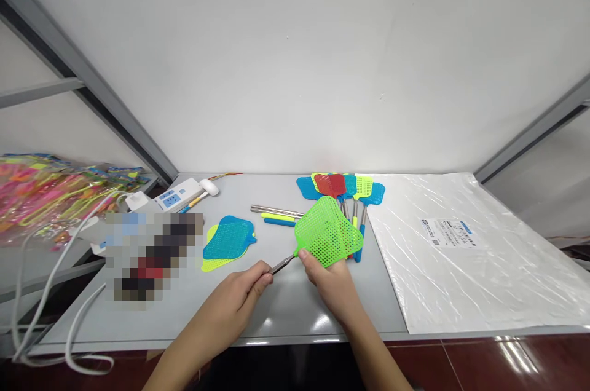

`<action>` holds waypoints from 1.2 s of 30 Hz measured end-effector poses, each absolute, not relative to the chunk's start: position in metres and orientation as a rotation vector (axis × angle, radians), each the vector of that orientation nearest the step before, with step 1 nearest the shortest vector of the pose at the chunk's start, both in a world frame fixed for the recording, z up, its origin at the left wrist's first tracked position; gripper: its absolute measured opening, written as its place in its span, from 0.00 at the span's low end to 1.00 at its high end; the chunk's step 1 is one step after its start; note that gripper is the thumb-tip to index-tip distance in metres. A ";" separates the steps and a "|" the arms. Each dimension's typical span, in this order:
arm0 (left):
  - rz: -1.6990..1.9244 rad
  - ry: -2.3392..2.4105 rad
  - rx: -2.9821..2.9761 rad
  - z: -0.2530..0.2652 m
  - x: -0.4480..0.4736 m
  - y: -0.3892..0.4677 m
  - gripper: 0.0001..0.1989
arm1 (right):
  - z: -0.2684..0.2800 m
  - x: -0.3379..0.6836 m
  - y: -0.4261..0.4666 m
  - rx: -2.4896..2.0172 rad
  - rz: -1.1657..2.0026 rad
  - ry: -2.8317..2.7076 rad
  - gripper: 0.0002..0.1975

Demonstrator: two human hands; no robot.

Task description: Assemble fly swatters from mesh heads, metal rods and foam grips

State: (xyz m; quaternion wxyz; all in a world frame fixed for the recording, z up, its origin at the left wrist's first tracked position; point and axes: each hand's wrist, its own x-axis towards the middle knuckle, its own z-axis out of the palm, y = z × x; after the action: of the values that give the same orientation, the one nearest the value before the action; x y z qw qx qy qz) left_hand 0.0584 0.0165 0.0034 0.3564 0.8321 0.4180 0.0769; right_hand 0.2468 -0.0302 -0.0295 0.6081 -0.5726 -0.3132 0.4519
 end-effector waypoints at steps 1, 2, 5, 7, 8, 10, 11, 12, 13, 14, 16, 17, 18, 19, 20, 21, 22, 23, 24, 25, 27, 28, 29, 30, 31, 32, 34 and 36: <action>0.198 1.070 2.121 0.005 0.058 0.016 0.17 | -0.032 0.243 -0.030 -1.288 1.108 -0.730 0.19; 0.203 1.061 2.101 0.007 0.058 0.015 0.17 | -0.034 0.239 -0.031 -1.256 1.158 -0.712 0.18; 0.230 1.032 2.061 0.009 0.061 0.009 0.17 | -0.038 0.229 -0.034 -1.227 1.183 -0.609 0.17; 0.247 1.010 2.045 0.008 0.066 0.005 0.17 | -0.038 0.227 -0.037 -1.235 1.190 -0.589 0.17; 0.260 0.999 2.047 0.007 0.069 0.003 0.17 | -0.037 0.226 -0.038 -1.239 1.194 -0.601 0.18; 0.295 0.997 2.080 0.004 0.076 -0.002 0.16 | -0.036 0.226 -0.040 -1.244 1.191 -0.635 0.19; 0.311 1.008 2.111 0.003 0.079 -0.003 0.16 | -0.036 0.226 -0.041 -1.242 1.184 -0.645 0.19; 0.321 1.025 2.149 0.001 0.082 -0.005 0.15 | -0.036 0.226 -0.041 -1.239 1.175 -0.649 0.20; 0.320 1.044 2.194 0.000 0.085 -0.007 0.15 | -0.037 0.226 -0.042 -1.241 1.164 -0.649 0.20; 0.309 1.063 2.242 -0.001 0.088 -0.008 0.15 | -0.037 0.226 -0.043 -1.250 1.150 -0.641 0.20; 0.271 1.086 2.336 -0.002 0.090 -0.011 0.14 | -0.037 0.227 -0.046 -1.267 1.127 -0.611 0.19; 0.254 1.089 2.371 -0.002 0.091 -0.013 0.15 | -0.037 0.228 -0.048 -1.269 1.120 -0.599 0.19; 0.241 1.087 2.392 -0.002 0.091 -0.014 0.15 | -0.036 0.228 -0.050 -1.266 1.120 -0.598 0.18; 0.236 1.083 2.399 -0.002 0.090 -0.015 0.15 | -0.034 0.229 -0.052 -1.262 1.121 -0.605 0.18; 0.235 1.080 2.393 -0.001 0.090 -0.017 0.15 | -0.032 0.230 -0.054 -1.258 1.121 -0.618 0.18; 0.238 1.074 2.378 0.000 0.089 -0.018 0.15 | -0.030 0.230 -0.055 -1.257 1.117 -0.633 0.18; 0.243 1.065 2.352 0.001 0.087 -0.019 0.15 | -0.027 0.231 -0.057 -1.261 1.109 -0.644 0.18; 0.249 1.053 2.318 0.002 0.086 -0.021 0.15 | -0.025 0.231 -0.059 -1.266 1.100 -0.652 0.18; 0.258 1.037 2.278 0.003 0.085 -0.022 0.16 | -0.024 0.232 -0.060 -1.272 1.088 -0.660 0.18; 0.270 1.018 2.231 0.004 0.084 -0.023 0.16 | -0.022 0.232 -0.062 -1.276 1.078 -0.673 0.19; 0.292 0.972 2.112 0.007 0.083 -0.025 0.17 | -0.021 0.233 -0.065 -1.276 1.066 -0.724 0.19; 0.295 0.941 2.040 0.008 0.083 -0.026 0.18 | -0.021 0.234 -0.066 -1.276 1.056 -0.751 0.19; 0.290 0.906 1.965 0.009 0.083 -0.027 0.20 | -0.021 0.234 -0.068 -1.274 1.046 -0.776 0.20; 0.274 0.867 1.887 0.010 0.083 -0.028 0.21 | -0.021 0.235 -0.070 -1.273 1.034 -0.800 0.19; 0.251 0.832 1.819 0.012 0.084 -0.029 0.21 | -0.021 0.236 -0.071 -1.274 1.018 -0.824 0.19; 0.235 0.813 1.775 0.013 0.084 -0.030 0.22 | -0.021 0.237 -0.072 -1.279 1.000 -0.849 0.19; 0.251 0.836 1.780 0.015 0.084 -0.034 0.22 | -0.021 0.237 -0.074 -1.293 0.974 -0.920 0.18; 0.323 0.902 1.872 0.017 0.084 -0.040 0.19 | -0.020 0.237 -0.075 -1.301 0.967 -0.996 0.17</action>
State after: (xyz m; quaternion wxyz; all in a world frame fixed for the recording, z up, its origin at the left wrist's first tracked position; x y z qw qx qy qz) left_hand 0.0841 -0.0396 0.0166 0.4961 0.7729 0.3723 0.1332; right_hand 0.2366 -0.0755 -0.0204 0.5806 -0.5568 -0.4261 0.4140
